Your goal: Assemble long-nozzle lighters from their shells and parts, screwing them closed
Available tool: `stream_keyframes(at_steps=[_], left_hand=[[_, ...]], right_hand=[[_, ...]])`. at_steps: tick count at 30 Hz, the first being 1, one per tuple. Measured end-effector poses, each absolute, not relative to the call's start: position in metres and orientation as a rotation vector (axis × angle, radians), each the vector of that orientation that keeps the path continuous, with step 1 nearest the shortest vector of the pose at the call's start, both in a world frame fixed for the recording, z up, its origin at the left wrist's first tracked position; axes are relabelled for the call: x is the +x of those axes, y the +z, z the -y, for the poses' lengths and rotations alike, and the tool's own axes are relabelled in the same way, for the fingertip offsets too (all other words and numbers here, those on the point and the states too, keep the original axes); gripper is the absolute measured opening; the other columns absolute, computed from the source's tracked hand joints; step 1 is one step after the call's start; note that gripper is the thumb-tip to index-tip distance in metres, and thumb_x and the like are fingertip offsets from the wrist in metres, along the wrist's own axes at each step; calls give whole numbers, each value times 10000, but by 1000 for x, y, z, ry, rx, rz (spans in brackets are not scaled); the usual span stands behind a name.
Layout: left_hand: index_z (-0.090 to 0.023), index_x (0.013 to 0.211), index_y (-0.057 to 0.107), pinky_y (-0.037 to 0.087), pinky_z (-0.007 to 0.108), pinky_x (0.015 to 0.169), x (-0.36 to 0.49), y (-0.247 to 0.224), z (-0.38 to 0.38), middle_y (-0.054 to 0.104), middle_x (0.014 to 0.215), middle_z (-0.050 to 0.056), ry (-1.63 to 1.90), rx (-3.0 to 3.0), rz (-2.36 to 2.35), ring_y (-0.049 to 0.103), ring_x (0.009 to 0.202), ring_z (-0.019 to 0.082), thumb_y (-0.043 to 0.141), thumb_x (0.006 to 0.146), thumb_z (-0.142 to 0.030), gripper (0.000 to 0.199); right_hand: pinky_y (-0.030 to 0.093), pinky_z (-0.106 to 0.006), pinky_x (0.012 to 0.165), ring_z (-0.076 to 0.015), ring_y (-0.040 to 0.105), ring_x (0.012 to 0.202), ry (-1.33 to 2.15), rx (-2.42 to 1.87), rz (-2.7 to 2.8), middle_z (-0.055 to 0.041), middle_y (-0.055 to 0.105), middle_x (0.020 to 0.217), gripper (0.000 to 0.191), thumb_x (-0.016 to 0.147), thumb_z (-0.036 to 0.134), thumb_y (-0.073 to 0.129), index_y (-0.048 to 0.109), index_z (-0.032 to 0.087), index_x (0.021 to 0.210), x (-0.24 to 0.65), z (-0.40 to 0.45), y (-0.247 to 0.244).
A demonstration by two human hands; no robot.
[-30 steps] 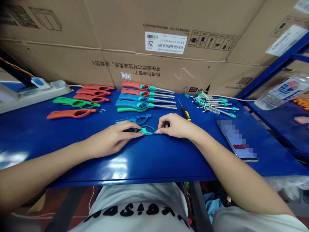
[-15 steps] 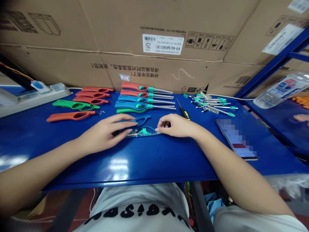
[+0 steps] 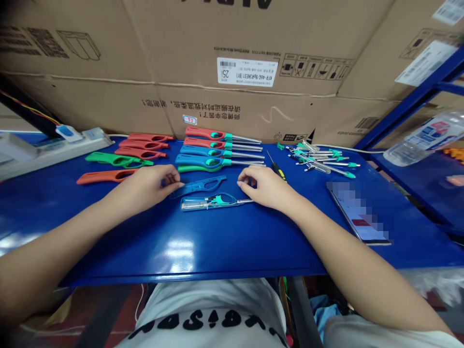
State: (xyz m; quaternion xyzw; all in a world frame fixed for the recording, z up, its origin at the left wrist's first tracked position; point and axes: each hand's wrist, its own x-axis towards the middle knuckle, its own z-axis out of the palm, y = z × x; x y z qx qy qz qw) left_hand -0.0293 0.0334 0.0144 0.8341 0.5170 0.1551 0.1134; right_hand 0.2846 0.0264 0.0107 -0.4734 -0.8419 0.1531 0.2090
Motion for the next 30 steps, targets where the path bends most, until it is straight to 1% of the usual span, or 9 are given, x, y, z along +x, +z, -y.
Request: stream_keyframes(at_steps=[3,5,7,10,14,17,22,26,30], left_hand=[[-204,895,587,450,318,670,-23,23,-28,687,860,39,577,2514,-1500,653,804,227,554,955,-368,177],[-201,923,599,461,324,715,-20,25,-25,681,904,45,630,2592,-1484,648,872,231,551,964,-365,176],[-198,971,615,476,332,749,-20,23,-25,679,957,55,611,2620,-1477,646,916,236,564,960,-397,205],[-197,1011,645,494,350,762,-25,16,-28,666,1022,73,459,2615,-1496,648,927,250,597,928,-479,297],[-187,914,637,486,349,724,-30,9,-33,648,983,76,316,2574,-1501,641,848,240,599,916,-473,289],[-195,844,580,455,322,679,-27,12,-31,646,888,51,398,2584,-1445,619,780,214,559,948,-439,267],[-191,875,558,449,319,709,-17,22,-20,639,852,51,564,2853,-1250,610,797,210,485,1013,-362,232],[-186,872,567,449,333,707,-15,26,-12,648,821,64,616,3118,-1191,628,785,228,444,1038,-336,255],[-194,924,557,465,314,675,-16,24,-9,676,838,60,639,3080,-1192,661,768,226,432,1045,-339,226]], right_hand=[[532,-391,812,-210,625,851,224,-1208,2324,-115,661,1113,288,927,290,602,635,181,1191,281,-25,9],[542,-434,865,-234,630,923,190,-1148,2331,-129,627,1193,355,935,294,602,586,206,1279,279,-23,8],[540,-472,914,-260,632,1009,200,-1106,2355,-133,608,1232,353,948,302,590,573,227,1292,276,-22,7],[532,-495,953,-285,623,1097,200,-1076,2397,-135,601,1252,350,959,311,578,568,230,1299,275,-21,5],[513,-511,986,-304,593,1174,150,-1071,2441,-137,606,1267,360,961,308,579,559,220,1309,276,-20,4],[496,-521,1017,-302,583,1193,138,-1051,2444,-134,597,1278,369,963,298,572,547,233,1325,275,-19,5],[452,-552,1069,-330,502,1294,42,-1025,2366,-163,501,1367,555,955,365,599,419,261,1470,270,-14,10],[477,-528,1029,-316,538,1202,-43,-1002,2305,-155,531,1253,513,946,415,623,502,244,1415,269,-12,15],[542,-458,886,-264,619,1003,21,-1034,2236,-113,592,1108,312,978,360,578,643,259,1265,272,-13,19]])
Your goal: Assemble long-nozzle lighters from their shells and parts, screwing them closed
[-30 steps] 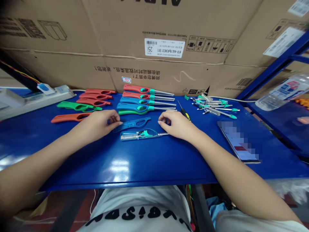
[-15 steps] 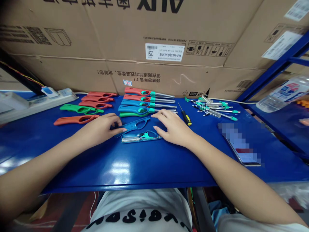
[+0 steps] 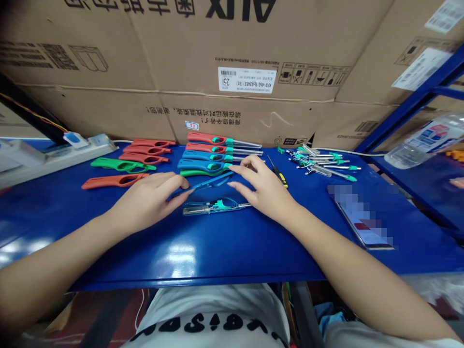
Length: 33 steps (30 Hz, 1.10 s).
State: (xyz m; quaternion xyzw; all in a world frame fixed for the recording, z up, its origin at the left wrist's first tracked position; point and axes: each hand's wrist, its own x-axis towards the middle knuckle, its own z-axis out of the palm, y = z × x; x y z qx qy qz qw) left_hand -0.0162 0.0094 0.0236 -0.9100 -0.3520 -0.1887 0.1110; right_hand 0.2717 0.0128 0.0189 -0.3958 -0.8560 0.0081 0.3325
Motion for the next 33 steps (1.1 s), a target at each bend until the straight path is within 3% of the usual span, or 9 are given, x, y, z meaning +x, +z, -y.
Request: stream_keyframes(at_steps=[3,6,11,14,24,33], left_hand=[[-199,1034,531,472,299,632,-17,21,-8,707,881,60,-556,-2763,1158,689,743,224,397,1052,-337,193],[-197,1161,508,493,306,627,-16,23,-7,725,962,73,-533,-2837,1315,711,762,233,377,1055,-360,234],[-182,1271,558,539,365,885,-12,27,-5,691,1196,94,-591,-3037,1266,689,1061,252,335,1073,-418,381],[-148,1255,602,509,371,974,-11,26,-6,673,1191,100,-637,-3069,1247,662,1097,236,279,1088,-366,425],[-123,1167,643,485,375,969,-11,28,-6,646,1077,97,-625,-3105,1232,613,1042,227,306,1085,-344,412],[-133,1249,612,490,417,970,-12,26,-7,626,1165,114,-401,-3076,1075,593,1093,261,457,1033,-380,362]], right_hand=[[548,-395,778,-226,640,875,53,-1053,2205,-88,639,1001,205,993,318,550,722,248,1080,275,-15,19],[540,-374,762,-219,641,864,61,-1029,2282,-89,657,966,200,993,312,554,730,218,974,278,-15,19],[531,-366,760,-232,646,919,-52,-1050,2361,-117,672,1035,233,1016,317,508,703,190,1001,280,-12,22],[520,-354,742,-233,648,911,-129,-1025,2401,-117,677,1019,254,1024,320,486,697,180,997,282,-11,27],[479,-334,713,-224,658,866,-45,-1023,2657,-93,688,979,262,1016,349,500,698,179,992,290,-11,34],[501,-340,779,-211,650,867,156,-1011,2723,-86,678,1011,155,946,281,610,708,172,998,294,-11,35]])
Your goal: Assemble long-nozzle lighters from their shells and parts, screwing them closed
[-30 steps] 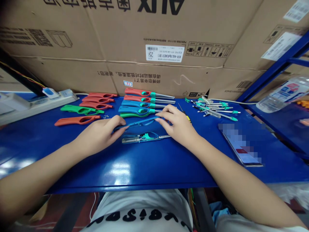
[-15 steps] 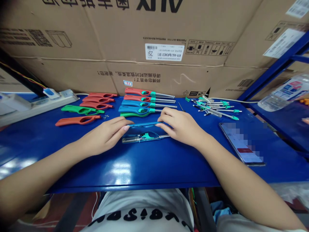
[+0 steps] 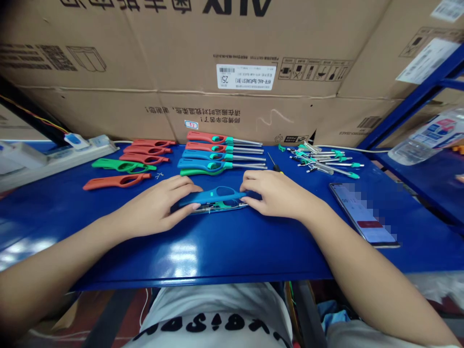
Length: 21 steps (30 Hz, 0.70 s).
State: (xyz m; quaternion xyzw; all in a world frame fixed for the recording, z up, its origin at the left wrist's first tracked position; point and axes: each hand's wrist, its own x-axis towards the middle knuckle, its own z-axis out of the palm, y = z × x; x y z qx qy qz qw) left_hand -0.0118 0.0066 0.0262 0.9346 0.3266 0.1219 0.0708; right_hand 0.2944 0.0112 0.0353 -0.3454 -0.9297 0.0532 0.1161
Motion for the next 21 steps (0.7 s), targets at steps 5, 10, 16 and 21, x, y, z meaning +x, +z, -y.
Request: stream_keyframes(at_steps=[5,10,16,21], left_hand=[[-159,1211,632,506,400,904,-11,23,-8,640,1141,96,296,2838,-982,625,1035,250,509,1008,-371,318],[-170,1204,635,494,399,870,-10,21,-8,651,1112,83,276,2851,-974,630,1012,251,524,1004,-386,314],[-182,1202,648,479,411,869,-10,20,-7,651,1100,80,254,2856,-966,623,992,251,532,1001,-392,314],[-191,1211,652,479,407,860,-9,17,-9,650,1095,69,252,2845,-953,629,984,247,556,990,-394,315]], right_hand=[[486,-315,724,-198,651,839,264,-1032,2783,-76,678,996,160,954,288,616,729,177,977,294,-12,34],[488,-317,745,-200,660,866,305,-1035,2813,-71,688,1013,187,968,294,602,750,183,994,294,-11,34],[486,-324,765,-201,651,862,336,-1052,2846,-71,679,1003,178,959,304,611,735,177,978,294,-12,32],[480,-330,780,-205,641,869,341,-1060,2853,-67,663,1008,174,955,325,614,712,185,988,293,-12,31]])
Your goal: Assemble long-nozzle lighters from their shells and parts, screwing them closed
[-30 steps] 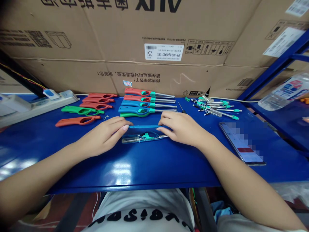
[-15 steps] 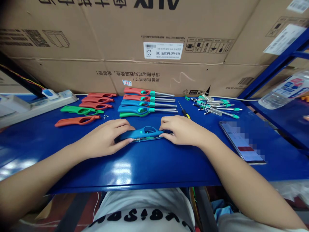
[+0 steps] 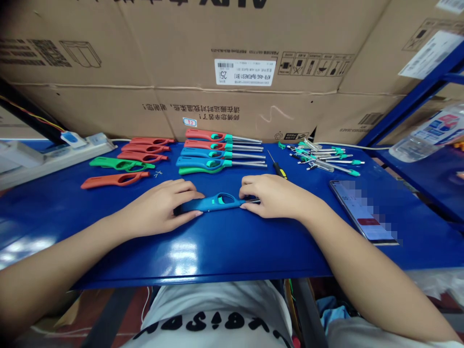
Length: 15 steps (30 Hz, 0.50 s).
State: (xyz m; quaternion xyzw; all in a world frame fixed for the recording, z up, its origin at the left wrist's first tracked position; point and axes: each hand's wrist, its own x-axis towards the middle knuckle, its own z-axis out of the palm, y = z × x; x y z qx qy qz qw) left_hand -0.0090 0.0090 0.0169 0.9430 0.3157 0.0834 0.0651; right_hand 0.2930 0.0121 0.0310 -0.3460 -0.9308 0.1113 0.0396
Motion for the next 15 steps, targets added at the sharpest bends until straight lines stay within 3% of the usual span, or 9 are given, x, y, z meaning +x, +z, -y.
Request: stream_keyframes(at_steps=[15], left_hand=[[-205,1263,659,506,396,844,-12,17,-7,658,1112,72,207,2898,-975,648,965,244,554,989,-404,355]], right_hand=[[458,-322,775,-203,608,858,385,-1057,2852,-62,635,954,180,959,351,603,655,183,922,290,-12,28]])
